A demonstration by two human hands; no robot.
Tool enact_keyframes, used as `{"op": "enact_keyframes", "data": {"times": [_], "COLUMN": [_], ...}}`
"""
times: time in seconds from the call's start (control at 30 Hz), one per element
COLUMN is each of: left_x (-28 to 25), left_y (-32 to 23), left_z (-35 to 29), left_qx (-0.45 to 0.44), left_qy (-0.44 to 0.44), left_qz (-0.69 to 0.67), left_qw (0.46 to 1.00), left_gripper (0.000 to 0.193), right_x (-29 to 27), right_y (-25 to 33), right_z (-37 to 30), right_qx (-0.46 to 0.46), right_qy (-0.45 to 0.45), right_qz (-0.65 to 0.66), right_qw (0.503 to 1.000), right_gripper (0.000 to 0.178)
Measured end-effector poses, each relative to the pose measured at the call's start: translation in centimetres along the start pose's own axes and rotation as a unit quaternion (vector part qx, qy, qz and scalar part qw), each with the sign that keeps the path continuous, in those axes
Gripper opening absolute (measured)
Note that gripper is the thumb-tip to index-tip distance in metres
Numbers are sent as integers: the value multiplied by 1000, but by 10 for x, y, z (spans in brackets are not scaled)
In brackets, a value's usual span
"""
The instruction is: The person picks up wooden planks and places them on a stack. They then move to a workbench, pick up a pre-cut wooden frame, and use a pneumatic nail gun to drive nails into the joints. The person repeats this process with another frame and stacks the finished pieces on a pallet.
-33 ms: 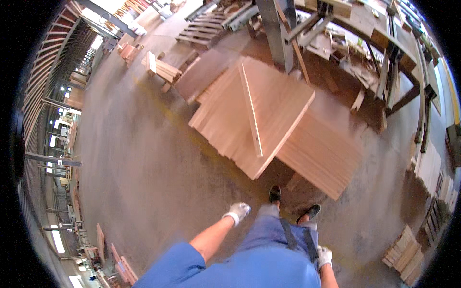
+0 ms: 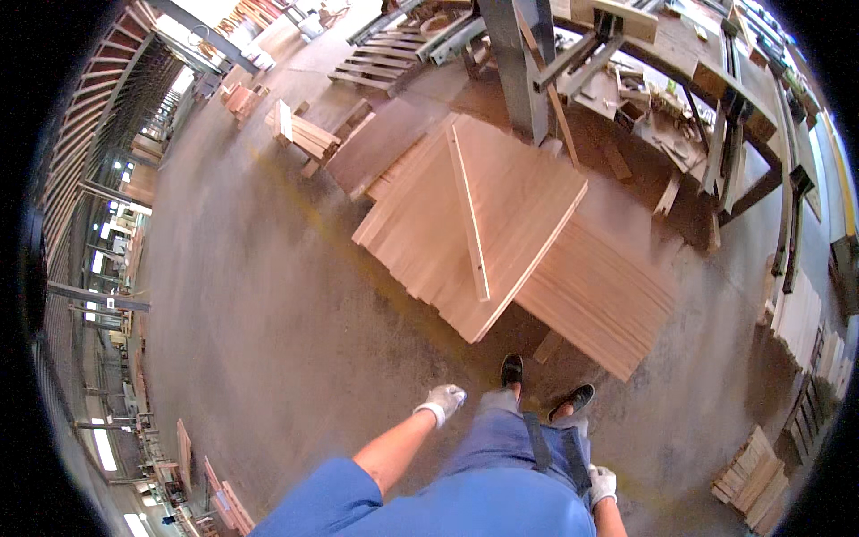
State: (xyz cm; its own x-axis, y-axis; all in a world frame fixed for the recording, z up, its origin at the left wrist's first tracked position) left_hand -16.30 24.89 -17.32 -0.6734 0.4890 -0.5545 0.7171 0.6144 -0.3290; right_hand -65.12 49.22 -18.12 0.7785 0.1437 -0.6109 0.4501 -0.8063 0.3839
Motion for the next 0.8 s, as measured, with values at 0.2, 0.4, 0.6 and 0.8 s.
{"op": "enact_keyframes", "data": {"times": [0.2, 0.4, 0.6, 0.8], "left_x": [22, 43, 45, -8], "left_y": [15, 11, 12, -81], "left_z": [16, -1, 53, 125], "left_qx": [-21, -29, -24, 40], "left_qy": [33, 44, 6, -83], "left_qz": [-49, -15, -40, 29], "left_qw": [998, 999, 999, 995], "left_gripper": [29, 28, 23, 34], "right_x": [23, 25, 14, 55], "right_y": [24, 25, 110, 79], "right_z": [16, 30, -9, -30], "right_qx": [24, 20, 25, 16], "right_qy": [32, 98, 129, 124], "right_qz": [-13, -103, -160, -249], "right_qw": [999, 990, 978, 960], "right_gripper": [42, 44, 52, 63]}}
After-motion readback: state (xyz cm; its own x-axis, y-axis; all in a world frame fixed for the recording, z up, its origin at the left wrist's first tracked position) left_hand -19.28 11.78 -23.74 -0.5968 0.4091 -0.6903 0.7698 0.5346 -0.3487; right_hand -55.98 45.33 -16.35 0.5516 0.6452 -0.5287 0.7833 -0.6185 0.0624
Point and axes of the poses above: each hand's wrist, its own z-axis towards the middle knuckle, its own x-axis out of the palm, y = z × x, the point moved 5 cm from there along z, towards the middle knuckle, and after that the axes turned 7 degrees about -y, right-handed, at the moved point
